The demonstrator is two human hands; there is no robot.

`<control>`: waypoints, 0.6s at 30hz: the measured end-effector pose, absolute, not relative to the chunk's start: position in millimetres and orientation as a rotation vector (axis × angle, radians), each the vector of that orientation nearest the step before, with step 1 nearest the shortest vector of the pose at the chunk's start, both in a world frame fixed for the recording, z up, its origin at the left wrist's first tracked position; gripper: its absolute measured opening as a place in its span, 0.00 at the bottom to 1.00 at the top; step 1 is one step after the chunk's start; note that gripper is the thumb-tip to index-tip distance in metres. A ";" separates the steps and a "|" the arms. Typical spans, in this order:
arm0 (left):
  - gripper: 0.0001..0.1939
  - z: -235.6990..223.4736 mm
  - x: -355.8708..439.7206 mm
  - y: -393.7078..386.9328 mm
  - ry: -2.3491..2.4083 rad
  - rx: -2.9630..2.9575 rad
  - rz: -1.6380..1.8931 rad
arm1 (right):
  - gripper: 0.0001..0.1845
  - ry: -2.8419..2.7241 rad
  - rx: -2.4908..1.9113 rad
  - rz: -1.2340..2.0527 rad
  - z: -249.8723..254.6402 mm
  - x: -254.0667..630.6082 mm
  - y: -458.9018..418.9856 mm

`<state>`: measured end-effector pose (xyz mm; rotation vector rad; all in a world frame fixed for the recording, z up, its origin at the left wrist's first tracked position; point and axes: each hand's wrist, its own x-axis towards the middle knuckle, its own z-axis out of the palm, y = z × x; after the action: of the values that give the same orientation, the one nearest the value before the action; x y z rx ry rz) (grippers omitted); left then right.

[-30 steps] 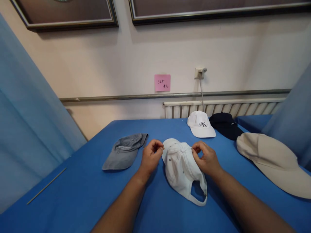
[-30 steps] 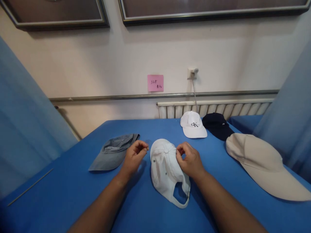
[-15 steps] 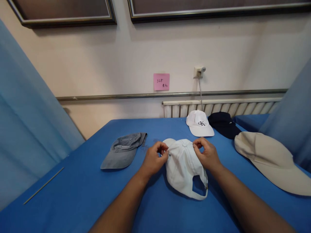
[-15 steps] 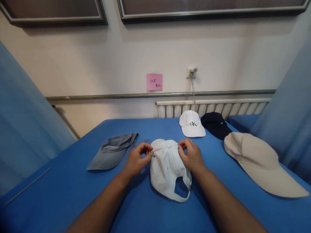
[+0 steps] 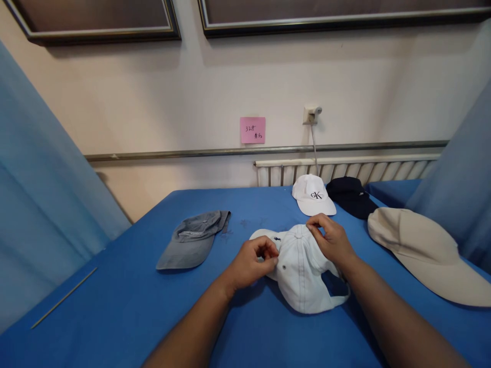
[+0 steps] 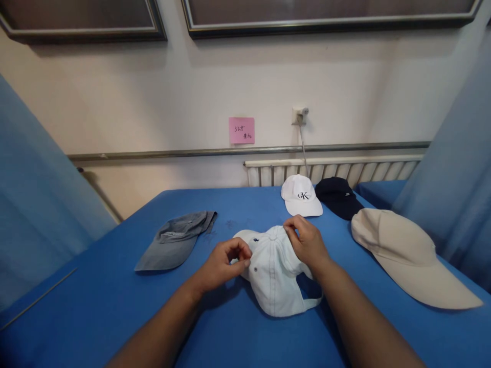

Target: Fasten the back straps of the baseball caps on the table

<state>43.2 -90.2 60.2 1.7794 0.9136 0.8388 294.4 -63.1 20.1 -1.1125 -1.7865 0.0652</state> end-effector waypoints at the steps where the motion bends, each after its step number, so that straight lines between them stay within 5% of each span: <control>1: 0.04 60.2 43.6 -91.0 0.904 1.764 0.824 | 0.05 -1.785 -1.104 0.064 20.0 294.4 -63.0; 8: 0.07 50.4 41.7 -79.3 0.914 1.655 0.784 | 0.04 -1.723 -1.142 0.047 17.5 294.4 -61.0; 18: 0.13 19.3 14.2 -35.6 1.793 1.955 0.978 | 0.05 -1.746 -1.025 0.008 42.1 271.0 -97.1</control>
<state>14.2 -35.6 19.3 1.9553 1.7930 0.9778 271.0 -97.1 42.1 -1.0249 -1.7459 0.0076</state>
